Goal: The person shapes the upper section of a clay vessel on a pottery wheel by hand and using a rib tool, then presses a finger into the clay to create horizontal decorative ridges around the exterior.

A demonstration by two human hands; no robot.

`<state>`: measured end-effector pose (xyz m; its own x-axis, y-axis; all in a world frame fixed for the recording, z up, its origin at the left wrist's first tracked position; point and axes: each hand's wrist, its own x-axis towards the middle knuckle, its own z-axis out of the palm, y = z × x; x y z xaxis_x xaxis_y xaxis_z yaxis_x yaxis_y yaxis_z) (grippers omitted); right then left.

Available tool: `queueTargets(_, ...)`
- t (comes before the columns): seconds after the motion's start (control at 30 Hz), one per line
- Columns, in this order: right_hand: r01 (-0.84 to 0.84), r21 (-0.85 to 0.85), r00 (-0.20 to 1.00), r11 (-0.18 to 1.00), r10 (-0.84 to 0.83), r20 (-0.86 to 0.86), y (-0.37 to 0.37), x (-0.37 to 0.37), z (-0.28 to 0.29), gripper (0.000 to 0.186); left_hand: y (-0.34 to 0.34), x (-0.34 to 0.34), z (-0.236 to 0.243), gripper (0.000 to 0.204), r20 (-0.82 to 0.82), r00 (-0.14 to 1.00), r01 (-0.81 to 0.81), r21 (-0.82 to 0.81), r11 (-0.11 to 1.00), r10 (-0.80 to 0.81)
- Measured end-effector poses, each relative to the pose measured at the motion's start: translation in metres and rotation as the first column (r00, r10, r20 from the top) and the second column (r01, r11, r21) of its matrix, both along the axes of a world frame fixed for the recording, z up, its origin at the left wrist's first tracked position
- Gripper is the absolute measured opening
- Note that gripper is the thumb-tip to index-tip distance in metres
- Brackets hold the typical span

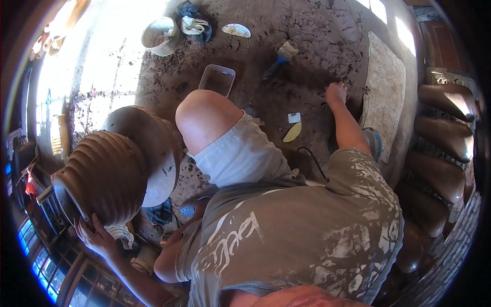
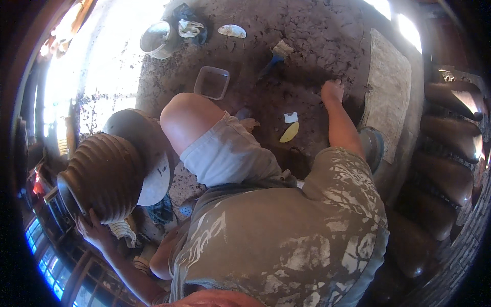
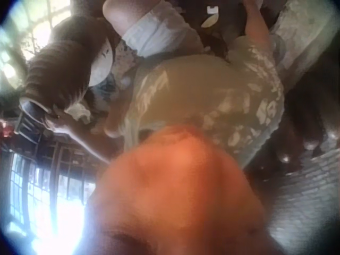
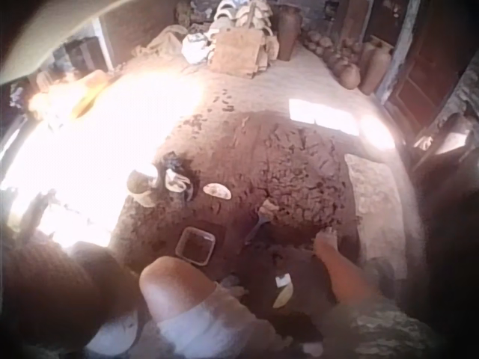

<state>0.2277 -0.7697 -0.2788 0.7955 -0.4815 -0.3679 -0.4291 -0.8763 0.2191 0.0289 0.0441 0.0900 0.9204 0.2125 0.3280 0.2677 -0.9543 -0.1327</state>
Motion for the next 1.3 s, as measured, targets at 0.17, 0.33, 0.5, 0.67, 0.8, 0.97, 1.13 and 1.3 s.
queueTargets(0.17,-0.056,-0.01,0.996,0.998,0.055,-0.07,-0.008,0.01,0.001,0.041,0.006,0.001,-0.007,0.041,0.03,0.997,0.069,0.099,0.993,-0.072)
queueTargets(0.33,-0.005,0.171,0.978,0.985,0.04,-0.205,0.02,0.051,0.087,0.034,-0.01,0.006,-0.002,0.041,0.057,0.997,0.04,0.087,0.995,-0.045)
queueTargets(0.5,-0.244,0.063,0.967,0.968,0.238,0.088,-0.001,0.076,0.023,0.034,0.005,0.001,-0.008,0.04,0.047,0.995,0.079,0.12,0.99,-0.085)
queueTargets(0.67,-0.35,-0.029,0.936,0.936,0.348,-0.06,0.008,0.097,0.004,0.033,0.0,-0.001,-0.005,0.038,0.071,0.995,0.064,0.106,0.992,-0.072)
queueTargets(0.8,-0.383,-0.007,0.921,0.924,0.381,-0.078,-0.018,0.111,-0.013,0.034,0.008,-0.003,-0.009,0.037,0.073,0.994,0.076,0.108,0.991,-0.084)
queueTargets(0.97,-0.174,0.209,0.979,0.962,0.193,-0.07,-0.034,0.122,0.015,0.04,0.005,0.005,-0.009,0.037,0.092,0.984,0.138,0.122,0.983,-0.15)
queueTargets(1.13,-0.08,0.247,0.997,0.966,0.076,0.025,0.019,0.112,0.058,0.049,0.004,0.0,-0.009,0.037,0.087,0.983,0.149,0.143,0.978,-0.162)
queueTargets(1.3,-0.166,0.089,0.981,0.982,0.156,0.114,0.03,0.107,0.012,0.047,0.014,-0.003,-0.009,0.038,0.063,0.99,0.117,0.161,0.98,-0.129)
